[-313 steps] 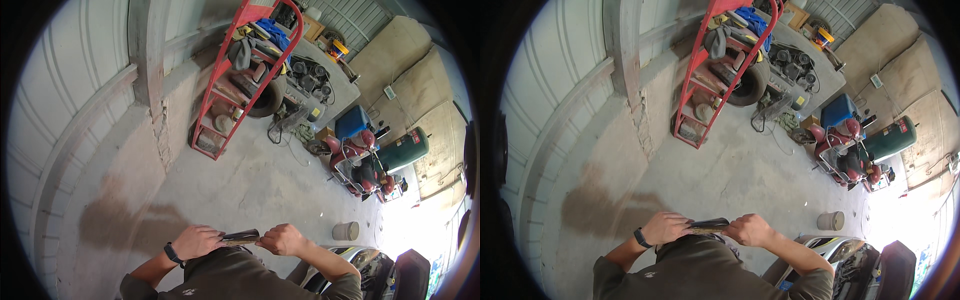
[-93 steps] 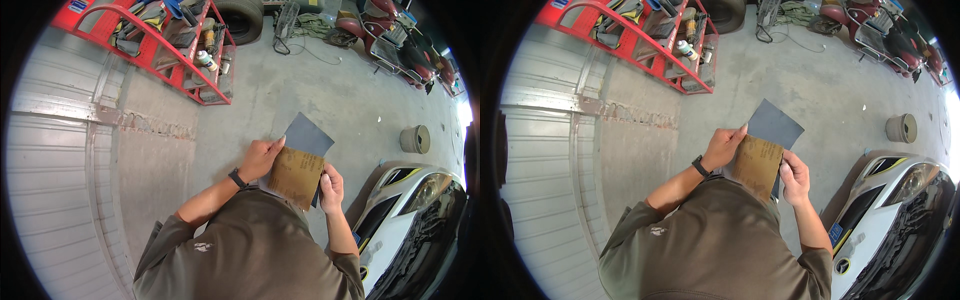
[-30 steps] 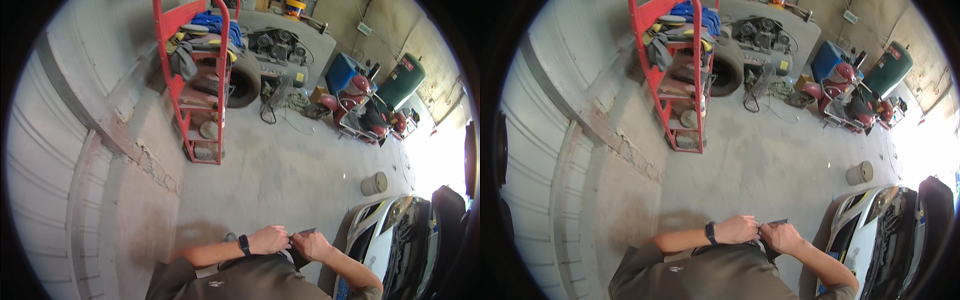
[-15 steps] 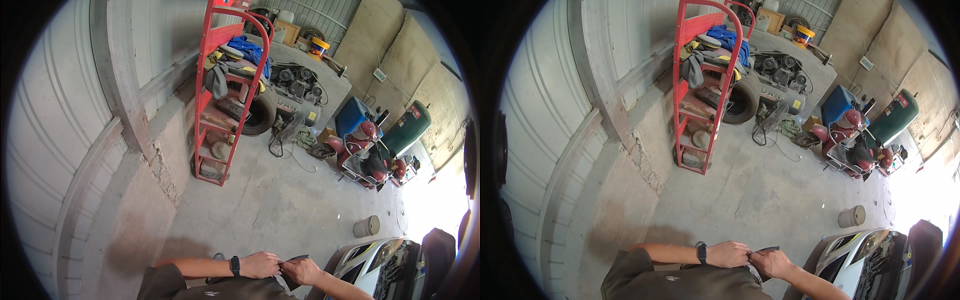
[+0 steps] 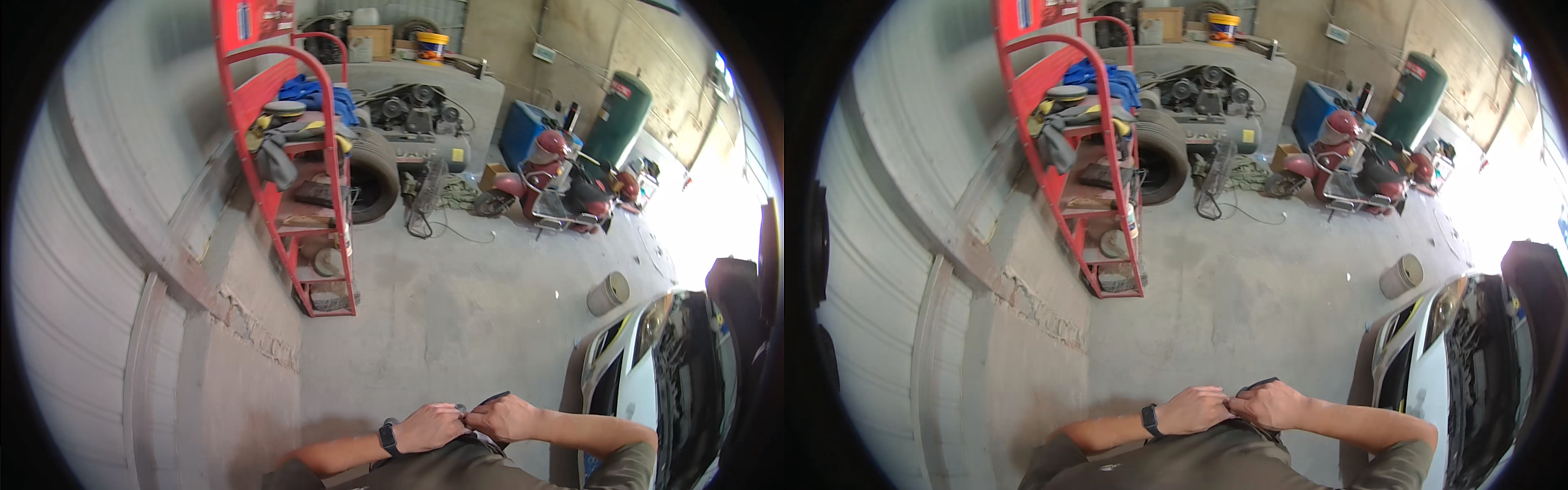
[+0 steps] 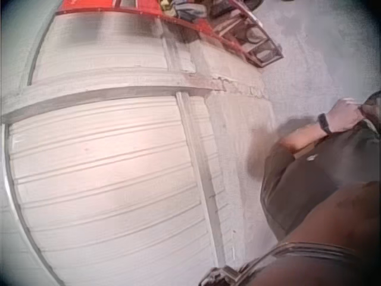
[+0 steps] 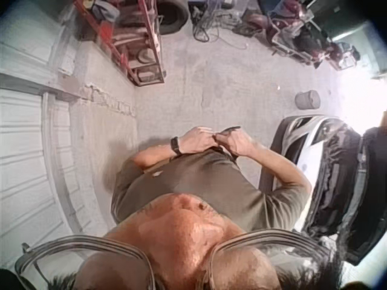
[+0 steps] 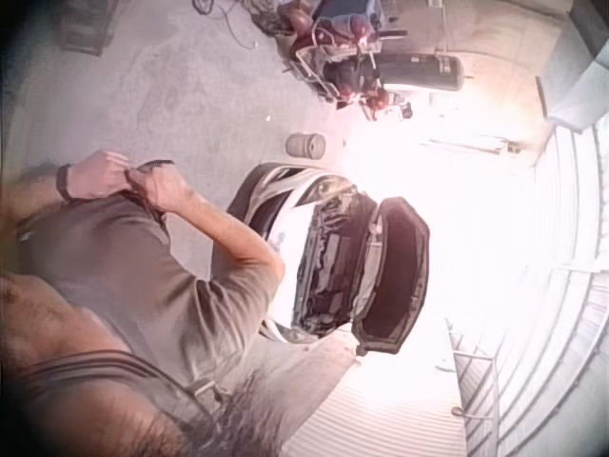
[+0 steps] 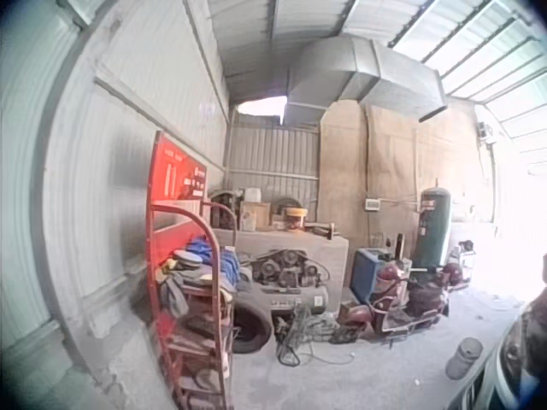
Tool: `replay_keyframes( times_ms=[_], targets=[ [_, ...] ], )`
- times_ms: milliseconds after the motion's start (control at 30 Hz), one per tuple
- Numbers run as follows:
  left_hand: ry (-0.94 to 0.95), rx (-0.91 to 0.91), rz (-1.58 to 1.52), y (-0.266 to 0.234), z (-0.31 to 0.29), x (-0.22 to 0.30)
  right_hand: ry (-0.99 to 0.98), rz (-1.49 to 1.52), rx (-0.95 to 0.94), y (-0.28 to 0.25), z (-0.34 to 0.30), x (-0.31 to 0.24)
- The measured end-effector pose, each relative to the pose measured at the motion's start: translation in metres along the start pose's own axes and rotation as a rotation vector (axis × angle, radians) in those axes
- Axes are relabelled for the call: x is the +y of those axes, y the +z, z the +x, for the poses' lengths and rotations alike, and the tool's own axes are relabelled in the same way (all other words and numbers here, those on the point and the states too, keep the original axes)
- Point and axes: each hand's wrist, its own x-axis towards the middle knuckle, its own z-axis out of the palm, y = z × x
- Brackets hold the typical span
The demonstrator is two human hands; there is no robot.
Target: The person picks up a folded sanding sheet from a cluttered shelf, unfolds it, and separates two abrasive sheets. They then refold the sheets and place them back on the shelf.
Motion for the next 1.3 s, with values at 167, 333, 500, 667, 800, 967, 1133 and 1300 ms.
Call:
replay_keyframes(
  times_ms=[167,333,500,667,800,967,1133,1300],
  targets=[
    [0.059,0.04,0.021,0.011,0.023,-0.002,0.035,0.018,0.024,0.0,-0.024,0.014],
    [0.096,0.018,0.017,0.017,0.067,-0.008,0.023,0.056,0.107,-0.006,-0.052,0.046],
    [0.076,-0.081,0.009,0.033,0.128,-0.02,0.016,0.103,0.195,-0.007,-0.088,0.104],
    [0.147,-0.002,0.042,0.058,0.216,-0.038,-0.038,0.14,0.31,-0.018,-0.134,0.182],
    [0.201,-0.022,0.159,0.072,0.287,-0.04,-0.058,0.156,0.381,-0.04,-0.18,0.231],
    [0.213,-0.165,0.206,0.075,0.366,-0.049,0.056,0.125,0.449,-0.061,-0.227,0.275],
    [0.189,-0.193,0.229,0.073,0.453,-0.082,0.357,-0.094,0.372,-0.076,-0.265,0.324],
    [0.135,-0.234,0.189,0.069,0.542,-0.136,0.647,-0.127,0.393,-0.098,-0.306,0.391]
  ],
)
